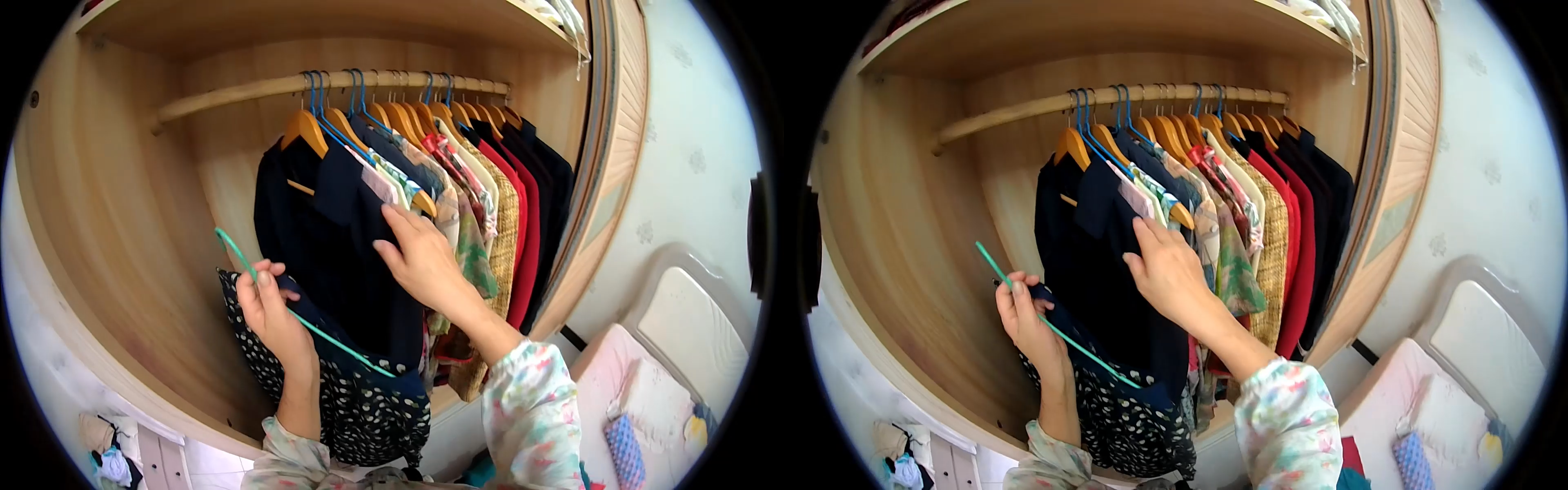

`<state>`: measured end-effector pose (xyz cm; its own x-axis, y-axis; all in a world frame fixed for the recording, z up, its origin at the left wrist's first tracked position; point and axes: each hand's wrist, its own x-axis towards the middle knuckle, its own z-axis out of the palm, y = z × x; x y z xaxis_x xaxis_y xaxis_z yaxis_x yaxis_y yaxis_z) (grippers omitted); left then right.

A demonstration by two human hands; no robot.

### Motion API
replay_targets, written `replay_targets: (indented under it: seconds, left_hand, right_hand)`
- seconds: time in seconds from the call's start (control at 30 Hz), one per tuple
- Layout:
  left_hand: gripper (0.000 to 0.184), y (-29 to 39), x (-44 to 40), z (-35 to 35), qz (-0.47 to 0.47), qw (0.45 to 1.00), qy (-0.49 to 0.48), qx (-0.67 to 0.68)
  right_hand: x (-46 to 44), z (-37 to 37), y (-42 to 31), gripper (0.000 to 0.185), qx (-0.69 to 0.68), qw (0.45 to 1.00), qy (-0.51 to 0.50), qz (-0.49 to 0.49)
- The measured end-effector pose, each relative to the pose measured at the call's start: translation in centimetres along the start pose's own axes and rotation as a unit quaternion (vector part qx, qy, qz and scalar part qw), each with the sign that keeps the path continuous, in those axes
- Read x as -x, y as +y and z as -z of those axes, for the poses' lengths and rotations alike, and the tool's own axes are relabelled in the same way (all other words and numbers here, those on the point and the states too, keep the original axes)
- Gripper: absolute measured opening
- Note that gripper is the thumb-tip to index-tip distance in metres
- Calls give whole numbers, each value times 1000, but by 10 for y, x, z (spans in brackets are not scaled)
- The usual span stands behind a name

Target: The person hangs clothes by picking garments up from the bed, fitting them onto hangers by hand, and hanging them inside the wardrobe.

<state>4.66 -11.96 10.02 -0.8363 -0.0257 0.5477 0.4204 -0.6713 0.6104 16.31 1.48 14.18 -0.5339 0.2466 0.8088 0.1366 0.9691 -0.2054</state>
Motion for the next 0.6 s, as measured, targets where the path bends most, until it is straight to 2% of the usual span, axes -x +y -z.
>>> replay_targets:
  seconds: [0.1,0.2,0.27,0.37,0.47,0.5,0.6]
  left_hand:
    - [19,-7,-20,-10,-18,1000,-5,-6]
    - [20,-16,-35,-16,-11,1000,-27,-10]
    - [21,-19,-43,-18,-4,999,-39,-9]
    - [22,-22,-58,-11,0,998,-58,-1]
    - [22,-26,-74,2,5,1000,-27,15]
    - [22,-33,-81,11,8,1000,-16,21]
    - [22,-46,-94,27,29,999,12,24]
  right_hand:
    - [-41,-8,-7,52,-2,983,-134,-126]
    - [-64,-48,15,59,-109,985,-93,-100]
    - [-79,-59,15,63,-213,948,-131,-200]
    - [-93,-63,8,69,-348,872,-134,-317]
    - [-103,-52,-3,71,-355,861,-149,-332]
    - [-104,-55,-1,68,-368,862,-116,-328]
    - [-102,-12,-23,63,-433,841,-107,-306]
